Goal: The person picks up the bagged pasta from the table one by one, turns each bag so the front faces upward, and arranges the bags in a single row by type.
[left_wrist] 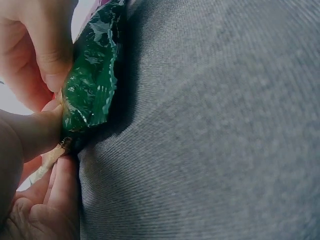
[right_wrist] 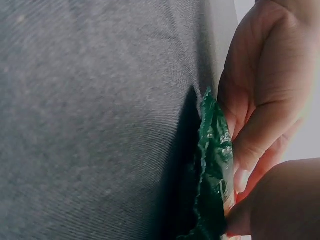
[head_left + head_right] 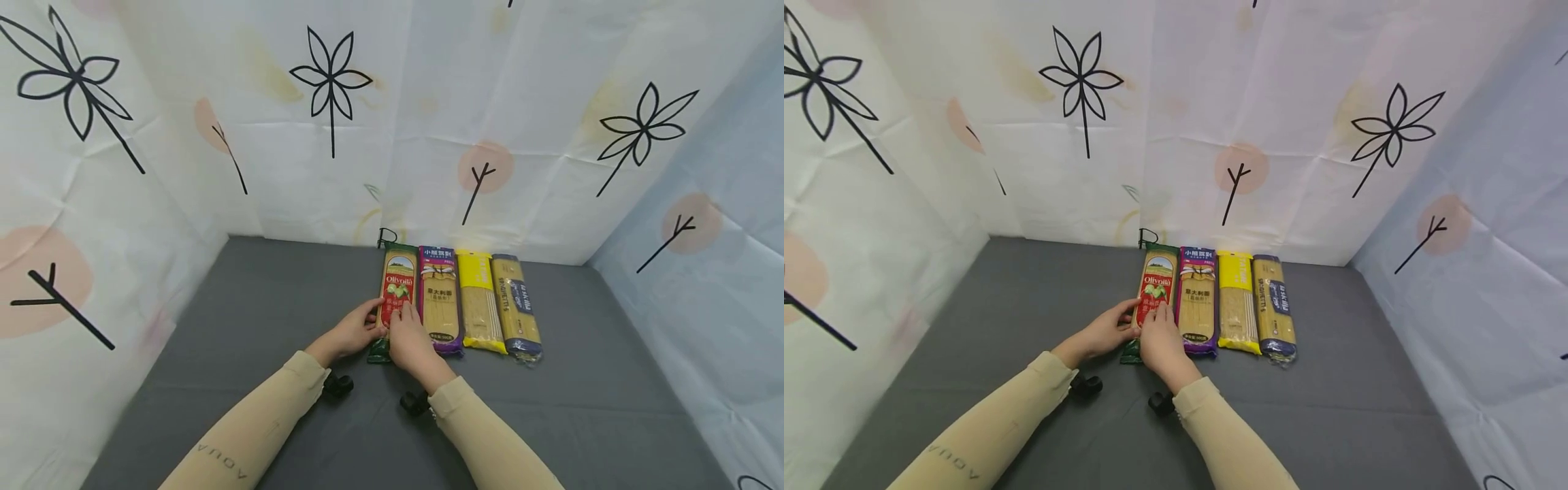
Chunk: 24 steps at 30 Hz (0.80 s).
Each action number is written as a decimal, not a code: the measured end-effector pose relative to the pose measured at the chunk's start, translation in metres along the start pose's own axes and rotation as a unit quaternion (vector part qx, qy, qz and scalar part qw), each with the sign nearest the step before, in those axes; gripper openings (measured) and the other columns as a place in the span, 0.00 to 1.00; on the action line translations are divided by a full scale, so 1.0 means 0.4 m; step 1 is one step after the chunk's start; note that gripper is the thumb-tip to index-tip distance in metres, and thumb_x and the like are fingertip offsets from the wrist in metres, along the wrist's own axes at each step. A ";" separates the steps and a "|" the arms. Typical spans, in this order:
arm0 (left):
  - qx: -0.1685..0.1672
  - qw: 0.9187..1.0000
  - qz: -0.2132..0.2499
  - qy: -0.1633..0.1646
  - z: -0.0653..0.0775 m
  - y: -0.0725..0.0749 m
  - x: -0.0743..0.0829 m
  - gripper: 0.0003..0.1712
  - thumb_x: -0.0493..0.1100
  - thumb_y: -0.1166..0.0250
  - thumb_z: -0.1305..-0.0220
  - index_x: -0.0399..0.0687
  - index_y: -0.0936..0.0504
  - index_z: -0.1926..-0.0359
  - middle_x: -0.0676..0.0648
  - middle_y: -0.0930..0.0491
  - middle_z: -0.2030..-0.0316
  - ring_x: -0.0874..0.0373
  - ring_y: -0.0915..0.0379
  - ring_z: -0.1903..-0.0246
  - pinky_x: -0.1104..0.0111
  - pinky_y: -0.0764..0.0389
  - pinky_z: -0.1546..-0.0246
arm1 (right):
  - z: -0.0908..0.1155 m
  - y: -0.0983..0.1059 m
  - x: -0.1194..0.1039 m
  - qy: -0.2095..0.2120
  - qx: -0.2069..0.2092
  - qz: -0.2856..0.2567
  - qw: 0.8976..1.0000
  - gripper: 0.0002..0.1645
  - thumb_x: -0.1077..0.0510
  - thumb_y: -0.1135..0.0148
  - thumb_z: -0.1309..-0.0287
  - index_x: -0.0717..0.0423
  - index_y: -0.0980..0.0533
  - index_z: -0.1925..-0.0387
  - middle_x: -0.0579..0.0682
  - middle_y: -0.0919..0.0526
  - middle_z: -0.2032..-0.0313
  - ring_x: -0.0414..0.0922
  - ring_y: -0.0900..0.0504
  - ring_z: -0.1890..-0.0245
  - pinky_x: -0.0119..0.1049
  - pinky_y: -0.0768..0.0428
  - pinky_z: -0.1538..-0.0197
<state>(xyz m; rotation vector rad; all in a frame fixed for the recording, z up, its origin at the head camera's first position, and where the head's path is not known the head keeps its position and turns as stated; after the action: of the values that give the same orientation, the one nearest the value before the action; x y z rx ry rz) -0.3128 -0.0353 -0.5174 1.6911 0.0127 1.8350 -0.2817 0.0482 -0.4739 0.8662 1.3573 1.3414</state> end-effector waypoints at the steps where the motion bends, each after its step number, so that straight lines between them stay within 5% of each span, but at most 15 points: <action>1: 0.001 1.000 -0.003 0.000 0.000 0.001 0.000 0.41 0.44 0.36 0.34 0.52 0.45 0.25 0.39 0.32 0.40 0.48 0.29 0.43 0.58 0.23 0.49 | 0.000 0.000 0.001 0.001 0.002 -0.005 1.000 0.32 0.61 0.40 0.37 0.69 0.36 0.34 0.69 0.45 0.31 0.62 0.48 0.30 0.52 0.38 0.34; 10: 0.011 1.000 -0.008 0.003 0.011 0.012 -0.019 0.39 0.44 0.37 0.32 0.52 0.45 0.26 0.40 0.36 0.35 0.48 0.32 0.40 0.57 0.24 0.47 | -0.003 0.009 0.011 0.019 0.043 -0.086 0.995 0.27 0.61 0.44 0.34 0.65 0.33 0.36 0.66 0.38 0.34 0.61 0.38 0.34 0.53 0.34 0.36; 15: 0.030 0.996 -0.077 -0.034 0.028 0.014 0.009 0.35 0.41 0.40 0.30 0.40 0.43 0.28 0.37 0.38 0.33 0.45 0.36 0.37 0.55 0.28 0.43 | 0.009 0.043 0.040 0.019 0.102 -0.147 0.984 0.30 0.57 0.41 0.34 0.62 0.36 0.34 0.59 0.27 0.42 0.53 0.25 0.45 0.49 0.23 0.46; 19: 0.025 0.980 -0.191 -0.054 0.049 -0.011 0.042 0.33 0.43 0.43 0.28 0.38 0.41 0.28 0.33 0.42 0.32 0.39 0.43 0.34 0.49 0.35 0.38 | 0.042 0.084 0.071 0.040 0.173 -0.114 0.977 0.34 0.56 0.37 0.37 0.61 0.36 0.33 0.59 0.24 0.45 0.53 0.21 0.51 0.50 0.22 0.50; 24: 0.042 0.952 -0.296 -0.066 0.089 -0.012 0.072 0.37 0.52 0.41 0.30 0.47 0.42 0.26 0.38 0.56 0.26 0.37 0.53 0.30 0.46 0.36 0.39 | 0.097 0.123 0.106 0.077 0.256 -0.011 0.964 0.38 0.55 0.32 0.42 0.62 0.34 0.34 0.61 0.27 0.42 0.57 0.26 0.43 0.53 0.30 0.40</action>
<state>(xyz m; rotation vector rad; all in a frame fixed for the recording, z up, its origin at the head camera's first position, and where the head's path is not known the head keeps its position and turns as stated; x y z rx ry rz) -0.2780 -0.0328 -0.4875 1.6326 0.4964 1.2854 -0.2624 0.1054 -0.4280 1.0967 1.8745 1.0677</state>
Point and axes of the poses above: each hand's wrist, its own z-axis away from the middle knuckle, its own y-axis out of the back of the hand, x = y × z, the point moved 10 cm from there along -z, towards the middle knuckle
